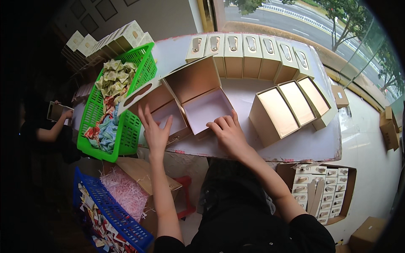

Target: The person assembles small cardboard boxes by folding and inserting tabs, then places them on a table. The person then adds pink shredded paper into the assembled boxes.

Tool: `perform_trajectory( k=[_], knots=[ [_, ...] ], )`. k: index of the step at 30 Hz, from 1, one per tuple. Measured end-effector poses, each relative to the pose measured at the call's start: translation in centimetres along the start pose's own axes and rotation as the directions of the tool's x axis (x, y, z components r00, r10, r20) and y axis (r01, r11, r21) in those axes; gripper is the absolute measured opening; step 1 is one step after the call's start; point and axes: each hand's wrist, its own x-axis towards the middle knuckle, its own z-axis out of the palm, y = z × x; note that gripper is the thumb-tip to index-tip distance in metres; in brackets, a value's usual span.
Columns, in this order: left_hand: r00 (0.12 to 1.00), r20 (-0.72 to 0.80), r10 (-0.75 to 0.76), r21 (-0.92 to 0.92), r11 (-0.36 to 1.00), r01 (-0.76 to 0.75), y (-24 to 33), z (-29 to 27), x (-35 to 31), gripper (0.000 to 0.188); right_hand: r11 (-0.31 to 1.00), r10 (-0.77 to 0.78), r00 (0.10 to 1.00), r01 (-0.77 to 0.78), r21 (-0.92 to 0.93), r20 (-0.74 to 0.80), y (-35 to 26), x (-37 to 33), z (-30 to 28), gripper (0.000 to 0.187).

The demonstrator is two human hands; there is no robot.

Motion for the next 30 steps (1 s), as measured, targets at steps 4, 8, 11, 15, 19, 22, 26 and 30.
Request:
perform_trajectory(
  k=[4, 8, 11, 15, 19, 22, 26, 30],
  knots=[
    [0.959, 0.266, 0.100, 0.173, 0.974, -0.149, -0.7, -0.2, 2.1, 0.127, 0.999, 0.015, 1.000, -0.014, 0.039, -0.014, -0.1, 0.0, -0.1, 0.035],
    [0.874, 0.483, 0.052, 0.134, 0.982, -0.132, -1.1, -1.0, 3.0, 0.137, 0.997, 0.034, 0.998, -0.031, 0.068, -0.051, -0.1, 0.4, 0.2, 0.030],
    [0.860, 0.505, 0.074, 0.177, 0.966, -0.188, -1.0, -1.0, 3.2, 0.136, 0.999, 0.036, 0.995, -0.033, 0.032, -0.098, 0.9, 0.8, 1.3, 0.024],
    [0.852, 0.523, 0.021, 0.213, 0.965, -0.155, -0.6, -1.0, 3.3, 0.132, 0.999, 0.039, 0.991, -0.035, 0.029, -0.132, 1.2, 0.9, 1.8, 0.020],
    [0.877, 0.475, 0.076, 0.224, 0.953, -0.204, -1.3, -0.3, 3.3, 0.129, 0.999, 0.037, 0.986, -0.036, 0.009, -0.163, 0.6, 0.8, 2.1, 0.021],
    [0.874, 0.478, 0.085, 0.248, 0.942, -0.227, -1.7, 0.4, 3.6, 0.129, 0.998, 0.051, 0.980, -0.059, -0.035, -0.191, -0.5, 0.5, 2.3, 0.023],
    [0.897, 0.437, 0.065, 0.272, 0.941, -0.201, -1.6, 1.1, 3.3, 0.115, 0.997, 0.079, 0.985, -0.080, 0.004, -0.153, -1.7, 0.0, 1.2, 0.034],
    [0.955, 0.247, 0.163, 0.123, 0.973, -0.197, -1.7, 1.4, 2.6, 0.091, 0.999, -0.009, 0.963, 0.021, 0.043, -0.268, -2.3, -1.3, -2.7, 0.040]
  ],
)
